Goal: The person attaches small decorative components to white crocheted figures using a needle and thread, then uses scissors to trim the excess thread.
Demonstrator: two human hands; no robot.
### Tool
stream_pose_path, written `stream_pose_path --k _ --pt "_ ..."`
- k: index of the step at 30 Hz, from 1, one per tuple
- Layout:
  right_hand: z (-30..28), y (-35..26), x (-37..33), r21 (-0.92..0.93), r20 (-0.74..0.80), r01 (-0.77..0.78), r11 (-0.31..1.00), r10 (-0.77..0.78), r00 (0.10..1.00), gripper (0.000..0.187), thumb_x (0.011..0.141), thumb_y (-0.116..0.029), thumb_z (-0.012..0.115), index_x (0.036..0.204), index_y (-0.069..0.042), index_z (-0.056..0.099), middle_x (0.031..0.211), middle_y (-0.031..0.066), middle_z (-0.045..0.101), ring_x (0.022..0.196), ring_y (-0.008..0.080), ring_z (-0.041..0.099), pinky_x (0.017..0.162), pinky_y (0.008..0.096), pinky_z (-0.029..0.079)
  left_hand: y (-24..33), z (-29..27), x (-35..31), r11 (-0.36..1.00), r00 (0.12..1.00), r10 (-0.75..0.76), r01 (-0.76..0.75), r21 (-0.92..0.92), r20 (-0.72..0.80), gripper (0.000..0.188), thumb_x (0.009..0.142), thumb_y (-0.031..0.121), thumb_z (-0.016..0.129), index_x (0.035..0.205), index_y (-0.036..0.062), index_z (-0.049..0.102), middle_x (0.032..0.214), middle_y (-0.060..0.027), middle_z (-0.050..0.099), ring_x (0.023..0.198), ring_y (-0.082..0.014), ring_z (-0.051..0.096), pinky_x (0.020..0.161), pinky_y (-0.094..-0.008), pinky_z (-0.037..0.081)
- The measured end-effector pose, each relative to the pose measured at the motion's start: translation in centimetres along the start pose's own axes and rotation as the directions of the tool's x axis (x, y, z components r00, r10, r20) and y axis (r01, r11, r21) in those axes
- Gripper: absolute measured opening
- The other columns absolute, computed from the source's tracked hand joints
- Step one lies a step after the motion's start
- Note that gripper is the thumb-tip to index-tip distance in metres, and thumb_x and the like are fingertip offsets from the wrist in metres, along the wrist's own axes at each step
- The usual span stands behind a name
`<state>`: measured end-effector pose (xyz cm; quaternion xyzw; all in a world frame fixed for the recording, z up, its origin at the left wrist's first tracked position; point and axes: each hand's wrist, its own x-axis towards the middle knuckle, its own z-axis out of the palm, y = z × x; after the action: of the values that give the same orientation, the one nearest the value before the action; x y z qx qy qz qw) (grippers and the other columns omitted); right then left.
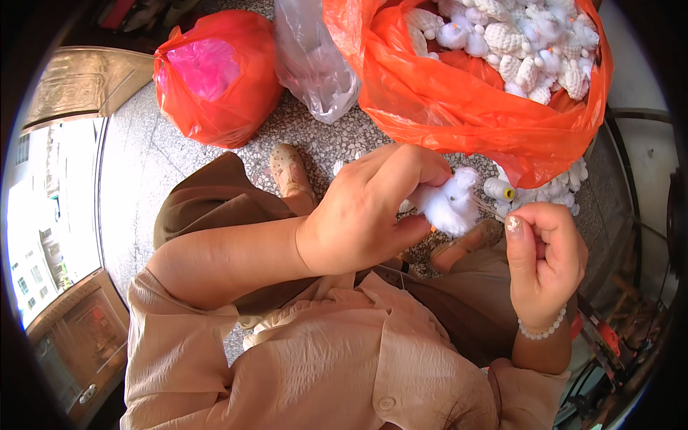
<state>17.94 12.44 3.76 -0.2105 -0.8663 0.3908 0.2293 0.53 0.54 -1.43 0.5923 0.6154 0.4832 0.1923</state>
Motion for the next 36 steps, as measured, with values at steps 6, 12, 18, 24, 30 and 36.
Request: stream_pose_path --k 6,12,18,24,30,36 --pt "-0.4 -0.1 -0.2 -0.011 -0.011 -0.062 0.998 0.062 0.998 0.005 0.082 -0.001 0.061 0.082 0.001 0.057 0.066 0.0051 0.059 0.049 0.0087 0.054 0.044 0.0214 0.041 -0.3 0.2 0.2 0.995 0.995 0.097 -0.098 -0.007 -0.018 0.043 0.061 -0.003 0.076 0.092 0.0003 0.047 0.094 -0.0178 0.063 0.078 -0.0257 0.064 0.063 -0.0322 0.052" --pt "0.0 -0.1 0.1 -0.059 0.016 0.115 0.992 -0.114 0.993 0.004 0.081 -0.002 0.062 0.082 -0.001 0.058 0.066 0.0087 0.060 0.048 0.0161 0.057 0.046 0.0251 0.044 -0.3 0.7 0.0 0.989 0.989 0.148 -0.148 -0.016 -0.022 0.043 0.061 0.000 0.078 0.092 0.0007 0.048 0.091 -0.0158 0.062 0.072 -0.0215 0.062 0.057 -0.0287 0.050" --pt "-0.7 -0.1 -0.5 0.153 -0.023 -0.068 0.986 0.073 0.997 0.011 0.082 -0.001 0.061 0.092 0.001 0.055 0.066 0.0050 0.061 0.054 0.0076 0.059 0.046 0.0205 0.043 -0.1 0.5 -0.2 0.997 0.997 0.083 -0.083 -0.002 -0.001 0.044 0.060 0.000 0.079 0.092 0.0000 0.049 0.089 -0.0138 0.061 0.069 -0.0187 0.061 0.055 -0.0263 0.049" --pt "1.2 0.3 0.2 0.132 0.103 0.047 0.990 -0.060 0.993 0.020 0.073 0.006 0.065 0.092 0.001 0.062 0.067 0.0091 0.061 0.056 0.0193 0.061 0.049 0.0292 0.047 0.1 0.7 0.0 0.988 0.988 0.152 -0.151 -0.022 0.022 0.042 0.059 -0.002 0.078 0.092 -0.0010 0.052 0.089 -0.0136 0.059 0.075 -0.0219 0.059 0.059 -0.0291 0.048" --pt "1.3 0.2 0.6 0.084 0.159 0.163 0.983 -0.174 0.972 0.014 0.073 0.006 0.064 0.085 -0.001 0.059 0.066 0.0087 0.060 0.056 0.0207 0.060 0.050 0.0294 0.048 0.1 1.0 -0.2 0.987 0.990 0.133 -0.129 -0.097 0.039 0.040 0.060 0.000 0.078 0.090 -0.0007 0.051 0.089 -0.0135 0.058 0.076 -0.0231 0.059 0.060 -0.0299 0.049" --pt "-1.1 0.2 0.8 0.417 0.466 0.008 0.909 -0.221 0.857 0.021 0.081 -0.022 0.067 0.077 -0.006 0.055 0.057 0.0022 0.055 0.047 0.0176 0.055 0.048 0.0260 0.045 0.2 0.9 -0.2 0.995 1.000 -0.018 0.018 -0.101 0.007 0.035 0.060 -0.001 0.072 0.088 0.0025 0.052 0.081 -0.0099 0.057 0.073 -0.0256 0.059 0.060 -0.0340 0.048"
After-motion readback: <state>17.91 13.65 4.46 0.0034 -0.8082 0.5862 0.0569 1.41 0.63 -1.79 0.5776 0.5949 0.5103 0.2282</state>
